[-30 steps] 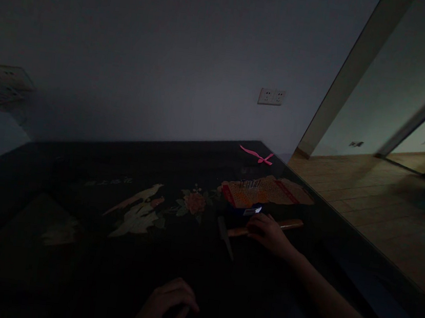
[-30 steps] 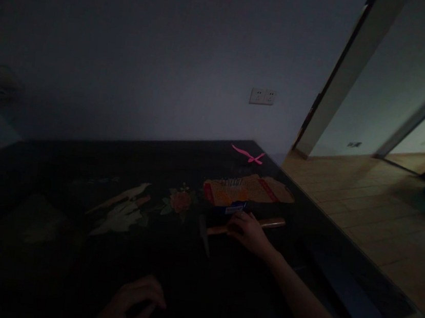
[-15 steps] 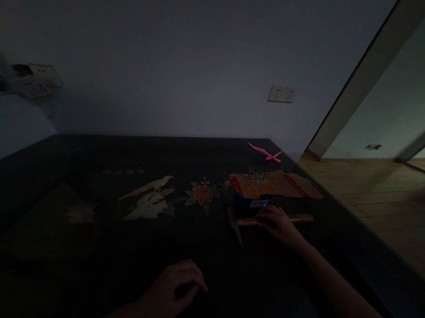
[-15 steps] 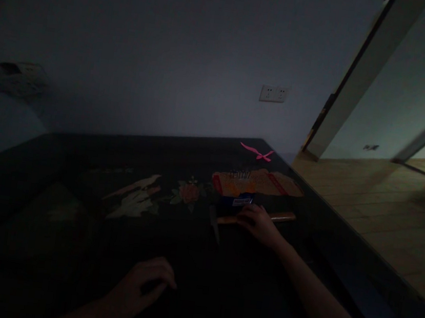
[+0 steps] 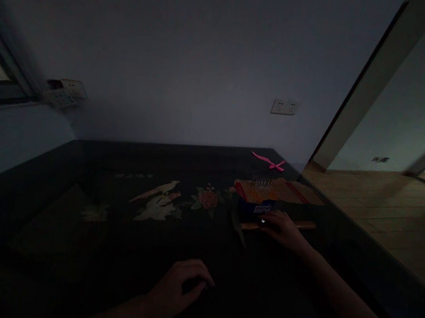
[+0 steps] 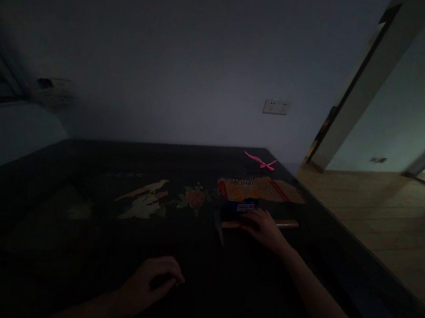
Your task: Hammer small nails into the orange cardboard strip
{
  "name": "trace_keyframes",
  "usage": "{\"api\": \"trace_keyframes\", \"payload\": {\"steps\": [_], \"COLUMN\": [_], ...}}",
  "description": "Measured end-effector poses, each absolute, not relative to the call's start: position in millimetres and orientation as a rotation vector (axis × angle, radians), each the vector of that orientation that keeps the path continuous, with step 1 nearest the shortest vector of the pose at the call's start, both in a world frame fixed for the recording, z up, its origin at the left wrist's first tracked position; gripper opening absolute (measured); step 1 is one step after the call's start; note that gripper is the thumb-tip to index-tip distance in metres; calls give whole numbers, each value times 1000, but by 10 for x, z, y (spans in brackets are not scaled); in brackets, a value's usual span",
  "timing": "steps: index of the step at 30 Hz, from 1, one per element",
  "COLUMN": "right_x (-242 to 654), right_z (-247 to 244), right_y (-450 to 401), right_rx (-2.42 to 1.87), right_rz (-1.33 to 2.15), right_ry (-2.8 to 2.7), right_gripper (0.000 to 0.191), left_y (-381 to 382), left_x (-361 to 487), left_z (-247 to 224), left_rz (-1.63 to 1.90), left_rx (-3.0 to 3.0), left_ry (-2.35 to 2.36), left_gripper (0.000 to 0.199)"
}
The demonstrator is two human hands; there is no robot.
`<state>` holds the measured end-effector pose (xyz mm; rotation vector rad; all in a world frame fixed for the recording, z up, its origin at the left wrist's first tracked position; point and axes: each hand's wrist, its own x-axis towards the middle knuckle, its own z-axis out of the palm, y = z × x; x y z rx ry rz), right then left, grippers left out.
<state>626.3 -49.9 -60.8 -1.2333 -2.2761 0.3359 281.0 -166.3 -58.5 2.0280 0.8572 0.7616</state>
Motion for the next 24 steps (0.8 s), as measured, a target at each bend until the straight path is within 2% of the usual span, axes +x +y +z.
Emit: {"api": "trace_keyframes", "payload": {"steps": [3, 6, 11, 13, 19, 24], "right_x": [6088, 5679, 4915, 4749, 4684, 4676], "right_z": [-388, -260, -462, -610, -860, -835], "right_y": [-678, -987, -1379, -1408, -1395, -1460], "right_rx": [-1149, -926, -258, -93, -145, -199], "right_rz": [469, 789, 1527, 1654, 1484, 1357], "right_ry": [-2260, -2414, -2584, -2549, -2611, -2692], "right_gripper": [37, 46, 61, 61, 43, 44], "left_y": [-1658, -1663, -1716, -1732, -1717, -1701], "left_x": [2811, 2800, 2760, 2758, 2803, 2830], "left_z": [-586, -584, -597, -628, -749, -772], "left_rz": [784, 755, 653, 622, 543, 460], "left_rx": [2003, 1958, 2183, 2271, 2334, 2403], "left_ry": [868, 874, 784, 678, 481, 421], "left_gripper": [16, 22, 30, 33, 48, 46]}}
